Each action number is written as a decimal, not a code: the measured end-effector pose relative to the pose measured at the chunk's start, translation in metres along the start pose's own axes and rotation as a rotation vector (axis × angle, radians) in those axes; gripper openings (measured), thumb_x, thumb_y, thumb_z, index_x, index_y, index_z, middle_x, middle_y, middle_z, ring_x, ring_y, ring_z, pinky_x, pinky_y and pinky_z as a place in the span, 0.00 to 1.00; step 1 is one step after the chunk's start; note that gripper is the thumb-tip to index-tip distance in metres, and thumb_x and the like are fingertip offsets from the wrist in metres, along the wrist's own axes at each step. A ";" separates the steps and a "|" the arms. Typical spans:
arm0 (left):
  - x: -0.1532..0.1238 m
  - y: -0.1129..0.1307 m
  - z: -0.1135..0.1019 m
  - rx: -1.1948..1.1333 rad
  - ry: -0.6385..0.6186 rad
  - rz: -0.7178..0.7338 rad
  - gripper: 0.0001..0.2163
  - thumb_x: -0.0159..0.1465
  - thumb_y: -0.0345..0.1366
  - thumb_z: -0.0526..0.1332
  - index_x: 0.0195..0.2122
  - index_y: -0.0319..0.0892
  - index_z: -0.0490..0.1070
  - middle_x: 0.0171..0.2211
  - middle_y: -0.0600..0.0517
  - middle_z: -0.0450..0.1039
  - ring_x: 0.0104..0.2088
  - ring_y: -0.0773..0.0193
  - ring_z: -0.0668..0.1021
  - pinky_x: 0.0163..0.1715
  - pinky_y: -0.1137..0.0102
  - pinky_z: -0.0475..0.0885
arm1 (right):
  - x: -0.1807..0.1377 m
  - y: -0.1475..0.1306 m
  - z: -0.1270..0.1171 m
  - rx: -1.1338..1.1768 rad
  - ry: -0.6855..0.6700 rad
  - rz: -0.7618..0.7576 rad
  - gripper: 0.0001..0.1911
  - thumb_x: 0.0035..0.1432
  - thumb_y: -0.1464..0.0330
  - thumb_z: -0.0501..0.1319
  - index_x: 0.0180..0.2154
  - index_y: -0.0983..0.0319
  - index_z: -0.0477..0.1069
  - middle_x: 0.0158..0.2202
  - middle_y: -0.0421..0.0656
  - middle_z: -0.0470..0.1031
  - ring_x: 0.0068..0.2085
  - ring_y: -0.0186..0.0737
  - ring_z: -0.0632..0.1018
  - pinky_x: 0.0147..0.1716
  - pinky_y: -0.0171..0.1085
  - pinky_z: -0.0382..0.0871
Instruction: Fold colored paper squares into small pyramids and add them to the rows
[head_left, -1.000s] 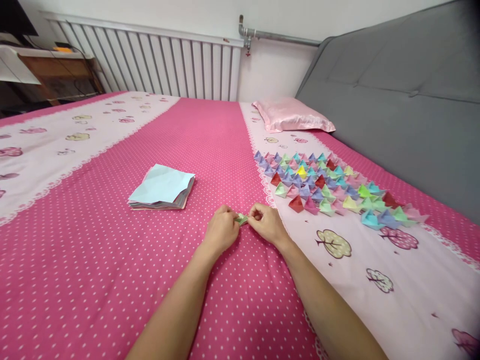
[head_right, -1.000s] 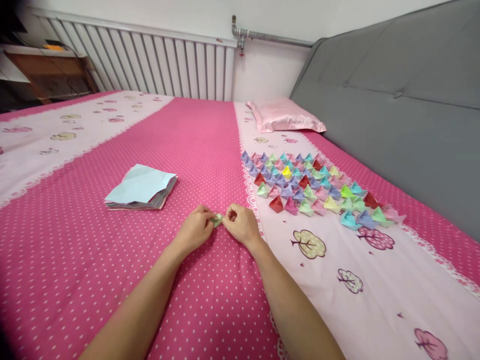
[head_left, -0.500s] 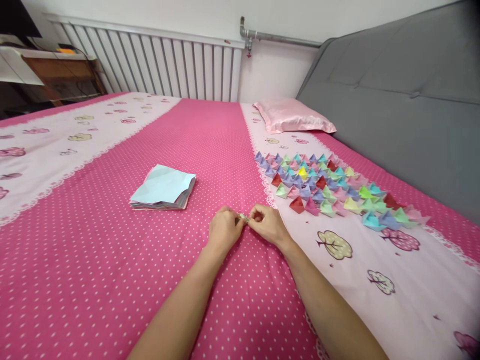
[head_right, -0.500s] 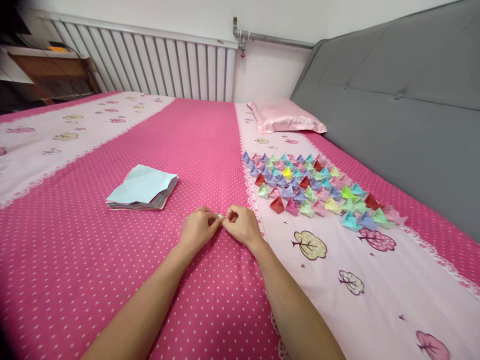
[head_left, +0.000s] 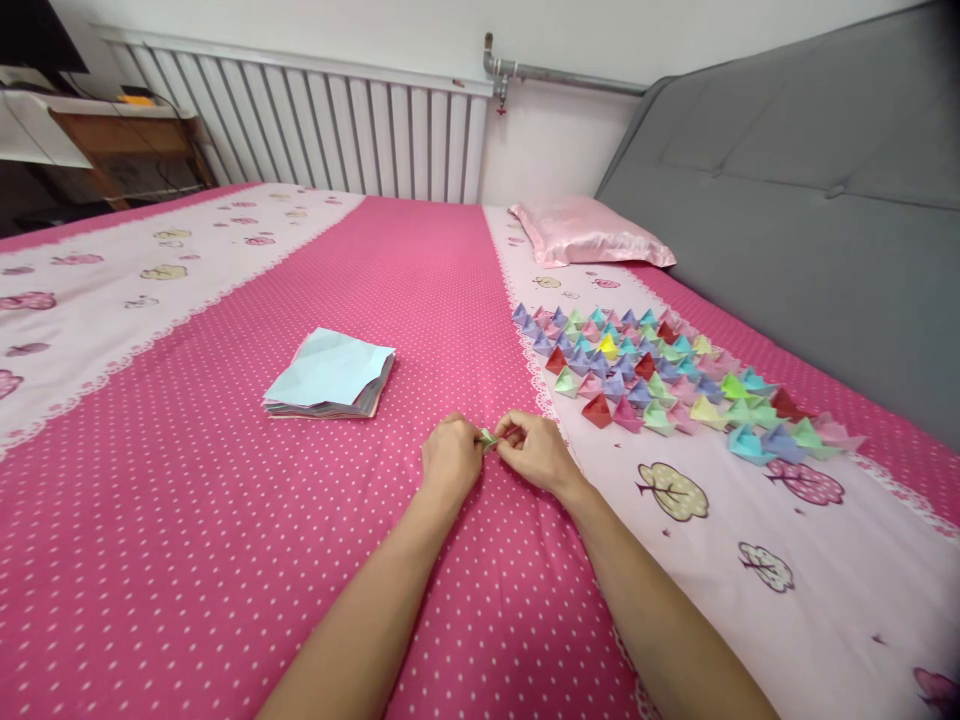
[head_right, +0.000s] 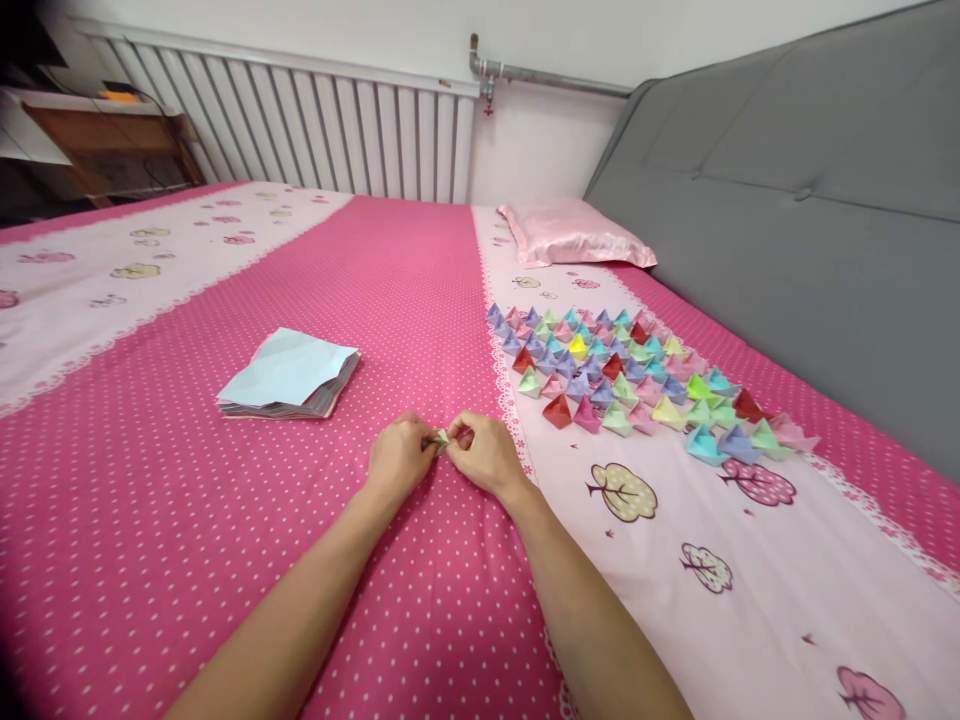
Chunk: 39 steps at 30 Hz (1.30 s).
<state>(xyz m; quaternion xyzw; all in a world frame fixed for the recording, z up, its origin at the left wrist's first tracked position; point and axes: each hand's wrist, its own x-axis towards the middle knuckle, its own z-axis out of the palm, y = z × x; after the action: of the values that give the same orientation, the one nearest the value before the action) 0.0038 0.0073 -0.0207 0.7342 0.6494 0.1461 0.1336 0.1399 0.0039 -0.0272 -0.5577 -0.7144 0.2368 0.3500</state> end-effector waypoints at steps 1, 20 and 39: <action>0.000 0.000 -0.001 -0.004 -0.004 -0.002 0.10 0.59 0.34 0.55 0.33 0.42 0.76 0.36 0.46 0.73 0.37 0.59 0.75 0.35 0.70 0.66 | 0.000 0.000 0.001 0.003 -0.006 -0.030 0.08 0.45 0.75 0.56 0.29 0.61 0.71 0.23 0.37 0.74 0.24 0.32 0.73 0.27 0.31 0.65; 0.001 0.000 0.001 -0.052 0.023 0.052 0.11 0.57 0.29 0.52 0.32 0.40 0.76 0.33 0.46 0.73 0.36 0.61 0.75 0.38 0.71 0.66 | -0.007 -0.007 0.010 -0.389 0.073 -0.047 0.07 0.49 0.69 0.59 0.29 0.57 0.76 0.29 0.42 0.77 0.29 0.39 0.75 0.27 0.34 0.62; 0.002 -0.001 0.005 -0.136 0.055 0.188 0.15 0.56 0.25 0.51 0.36 0.39 0.77 0.31 0.46 0.72 0.32 0.63 0.74 0.36 0.70 0.67 | -0.009 -0.012 0.005 -0.422 0.080 -0.023 0.08 0.51 0.69 0.59 0.36 0.55 0.73 0.31 0.41 0.78 0.33 0.41 0.76 0.30 0.35 0.63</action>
<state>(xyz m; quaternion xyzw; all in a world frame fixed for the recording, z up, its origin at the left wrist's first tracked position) 0.0047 0.0095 -0.0259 0.7769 0.5696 0.2217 0.1510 0.1296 -0.0074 -0.0232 -0.6194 -0.7400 0.0557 0.2562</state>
